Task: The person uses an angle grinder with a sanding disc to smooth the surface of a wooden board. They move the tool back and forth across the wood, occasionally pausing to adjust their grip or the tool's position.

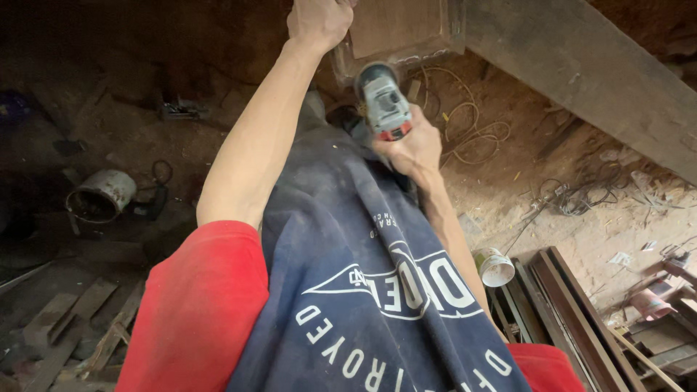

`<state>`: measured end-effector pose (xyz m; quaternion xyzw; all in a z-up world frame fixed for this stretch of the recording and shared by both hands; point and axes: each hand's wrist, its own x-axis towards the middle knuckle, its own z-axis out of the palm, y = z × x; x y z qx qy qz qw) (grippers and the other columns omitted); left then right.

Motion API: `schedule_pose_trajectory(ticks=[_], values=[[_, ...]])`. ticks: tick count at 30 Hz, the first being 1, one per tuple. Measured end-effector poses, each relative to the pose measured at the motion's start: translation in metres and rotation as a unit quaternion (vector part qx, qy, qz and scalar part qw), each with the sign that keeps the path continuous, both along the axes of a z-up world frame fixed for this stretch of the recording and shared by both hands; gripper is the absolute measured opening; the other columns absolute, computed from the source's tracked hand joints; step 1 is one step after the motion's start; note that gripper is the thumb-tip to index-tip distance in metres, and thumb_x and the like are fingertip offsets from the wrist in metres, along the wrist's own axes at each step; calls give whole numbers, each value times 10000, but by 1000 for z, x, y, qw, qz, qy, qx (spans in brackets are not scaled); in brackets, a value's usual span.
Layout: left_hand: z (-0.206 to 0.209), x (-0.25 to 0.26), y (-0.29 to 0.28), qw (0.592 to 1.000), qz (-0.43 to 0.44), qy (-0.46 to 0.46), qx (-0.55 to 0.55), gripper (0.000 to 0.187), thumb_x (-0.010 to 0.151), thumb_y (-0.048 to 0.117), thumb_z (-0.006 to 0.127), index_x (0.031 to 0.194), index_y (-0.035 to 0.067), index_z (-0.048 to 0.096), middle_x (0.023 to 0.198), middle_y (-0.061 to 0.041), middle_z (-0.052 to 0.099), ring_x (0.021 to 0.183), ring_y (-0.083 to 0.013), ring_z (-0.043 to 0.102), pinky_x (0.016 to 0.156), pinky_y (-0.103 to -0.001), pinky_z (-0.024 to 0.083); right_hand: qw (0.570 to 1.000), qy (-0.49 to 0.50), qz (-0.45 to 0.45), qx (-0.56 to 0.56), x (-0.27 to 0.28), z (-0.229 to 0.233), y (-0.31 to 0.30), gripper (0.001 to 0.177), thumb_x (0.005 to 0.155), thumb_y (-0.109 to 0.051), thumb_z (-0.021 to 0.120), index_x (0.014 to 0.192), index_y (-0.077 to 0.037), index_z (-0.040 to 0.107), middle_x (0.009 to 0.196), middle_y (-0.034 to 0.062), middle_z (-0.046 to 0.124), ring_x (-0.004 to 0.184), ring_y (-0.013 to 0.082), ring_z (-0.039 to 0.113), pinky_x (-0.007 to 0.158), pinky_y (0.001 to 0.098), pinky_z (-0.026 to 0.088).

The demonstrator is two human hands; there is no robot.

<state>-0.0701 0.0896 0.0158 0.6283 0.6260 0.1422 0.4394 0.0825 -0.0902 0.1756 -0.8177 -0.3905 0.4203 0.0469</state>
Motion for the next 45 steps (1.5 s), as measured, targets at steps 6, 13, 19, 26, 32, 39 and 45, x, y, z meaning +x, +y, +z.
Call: schedule_pose_trajectory(ticks=[6, 13, 19, 26, 32, 39, 45], values=[[-12, 2, -3, 998, -32, 33, 34, 264, 926, 370, 602, 949, 152, 749, 912, -169, 752, 894, -399, 716, 725, -533, 568, 999, -5, -15, 51, 17, 8, 0, 710, 597, -263, 894, 1230, -51, 653, 1016, 113, 757, 925, 244, 734, 856, 344, 559], [-21, 1, -4, 998, -53, 24, -14, 254, 995, 283, 527, 947, 135, 728, 894, -124, 768, 900, -323, 750, 782, -522, 587, 985, 82, -142, 59, 29, 20, 1, 590, 623, -130, 851, 1175, -28, 670, 976, 55, 756, 848, 150, 709, 791, 344, 600], [-33, 3, -2, 999, -20, 36, 26, 283, 882, 277, 607, 965, 29, 715, 909, -228, 745, 897, -417, 714, 752, -539, 574, 998, 47, -43, 1, 4, 4, -2, 764, 576, -239, 876, 1284, -95, 627, 1030, 85, 760, 892, 227, 742, 838, 336, 594], [-25, 2, 2, 999, -11, 42, 7, 300, 878, 309, 607, 949, 49, 740, 939, -242, 742, 930, -442, 703, 753, -555, 560, 1000, 5, 29, -6, -5, 5, -2, 769, 582, -343, 866, 1294, -153, 646, 1033, 132, 765, 957, 299, 736, 871, 387, 559], [-23, 0, -3, 999, -24, 46, 15, 261, 928, 288, 601, 968, 60, 723, 951, -214, 749, 952, -404, 716, 785, -530, 572, 994, 43, -103, -5, 22, 12, -5, 656, 589, -246, 857, 1198, -88, 672, 976, 105, 763, 842, 253, 738, 787, 369, 589], [-7, -4, -4, 999, -23, 9, 34, 222, 984, 289, 577, 951, 142, 740, 939, -122, 761, 931, -335, 732, 773, -502, 578, 991, 35, -95, 88, 61, 8, -2, 557, 612, -188, 902, 1112, -46, 701, 960, 45, 763, 853, 172, 723, 804, 312, 587], [15, -3, -1, 1000, 4, -15, 21, 176, 983, 260, 611, 998, 117, 712, 989, -131, 762, 956, -315, 750, 802, -482, 585, 983, 60, -149, 87, 88, 2, 2, 504, 638, -193, 877, 1089, -59, 695, 939, 25, 763, 826, 126, 713, 764, 282, 595]])
